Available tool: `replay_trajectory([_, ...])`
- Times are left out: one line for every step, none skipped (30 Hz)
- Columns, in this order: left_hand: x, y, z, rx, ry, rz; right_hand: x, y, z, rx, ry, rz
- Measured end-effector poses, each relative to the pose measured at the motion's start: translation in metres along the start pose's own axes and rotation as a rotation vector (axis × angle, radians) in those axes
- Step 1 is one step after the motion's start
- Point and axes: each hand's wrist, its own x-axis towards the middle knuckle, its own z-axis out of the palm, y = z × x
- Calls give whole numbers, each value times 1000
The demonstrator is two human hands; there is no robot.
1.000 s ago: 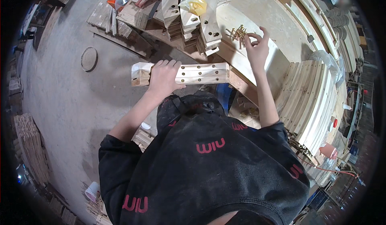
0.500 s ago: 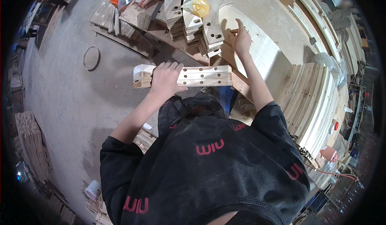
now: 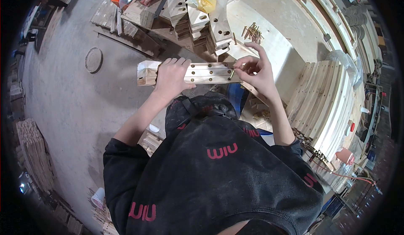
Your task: Assembling curved wooden furniture components by manual alignment and inserting screws.
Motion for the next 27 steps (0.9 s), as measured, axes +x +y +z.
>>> replay_trajectory([1, 1, -1, 1, -15, 0, -1, 3, -1, 0, 5, 0])
replay_trajectory([2, 2, -1, 1, -16, 5, -3, 8, -1, -30, 6, 4])
replay_trajectory([3, 3, -1, 1, -21, 8, -4, 12, -2, -60, 5, 7])
replay_trajectory([4, 3, -1, 2, -26, 12, -4, 13, -2, -59, 8, 7])
replay_trajectory([4, 4, 0, 2, -27, 14, -5, 14, -3, -58, 10, 9])
replay_trajectory([5, 4, 1, 3, -24, 15, -5, 15, -3, -58, 11, 10])
replay_trajectory([4, 4, 2, 5, -21, 15, -6, 15, -3, -58, 10, 10])
replay_trajectory([4, 4, 3, 5, -21, 13, -7, 16, -4, -37, 13, 20])
replay_trajectory([4, 5, 4, 2, -22, 10, -7, 16, -4, -17, 15, 31])
replay_trajectory([3, 5, 4, -1, -24, 7, -8, 16, -3, -16, 13, 31])
replay_trajectory([3, 5, 4, -1, -24, 4, -9, 16, -2, -47, 10, 24])
replay_trajectory([3, 5, 3, -2, -21, 2, -9, 16, -1, -79, 5, 17])
replay_trajectory([2, 6, 3, -3, -17, -2, -9, 16, 0, -79, 2, 17])
replay_trajectory([2, 5, 2, -3, -17, -5, -9, 15, 0, -108, 4, 16])
replay_trajectory([1, 5, 2, -2, -17, -8, -8, 14, 1, -137, 6, 15])
replay_trajectory([0, 5, 2, -1, -16, -12, -8, 12, 2, -138, 1, 14])
replay_trajectory([-1, 4, 2, -1, -14, -17, -8, 9, 2, -131, -11, 21])
replay_trajectory([-2, 4, 2, -2, -11, -22, -8, 7, 3, -124, -22, 28])
replay_trajectory([-3, 3, 2, -4, -9, -26, -8, 6, 3, -125, -26, 28])
replay_trajectory([-4, 2, 2, -5, -8, -30, -7, 5, 4, -148, -31, 34])
replay_trajectory([-5, 1, 2, -6, 0, -33, -7, 4, 5, -172, -36, 40])
replay_trajectory([-6, 0, 2, -8, 7, -34, -7, 3, 5, -173, -39, 40])
replay_trajectory([-6, -1, 2, -9, 8, -37, -7, 3, 6, -212, -46, 37])
replay_trajectory([-6, -2, 1, -5, 8, -35, -7, 3, 7, -250, -53, 34])
replay_trajectory([-7, -2, 1, -2, 8, -36, -6, 2, 7, -252, -58, 34])
replay_trajectory([-8, -3, 1, -3, 9, -41, -6, 2, 8, -294, -102, 3])
replay_trajectory([-10, -4, 1, -9, 17, -39, -6, 2, 9, -335, -145, -28])
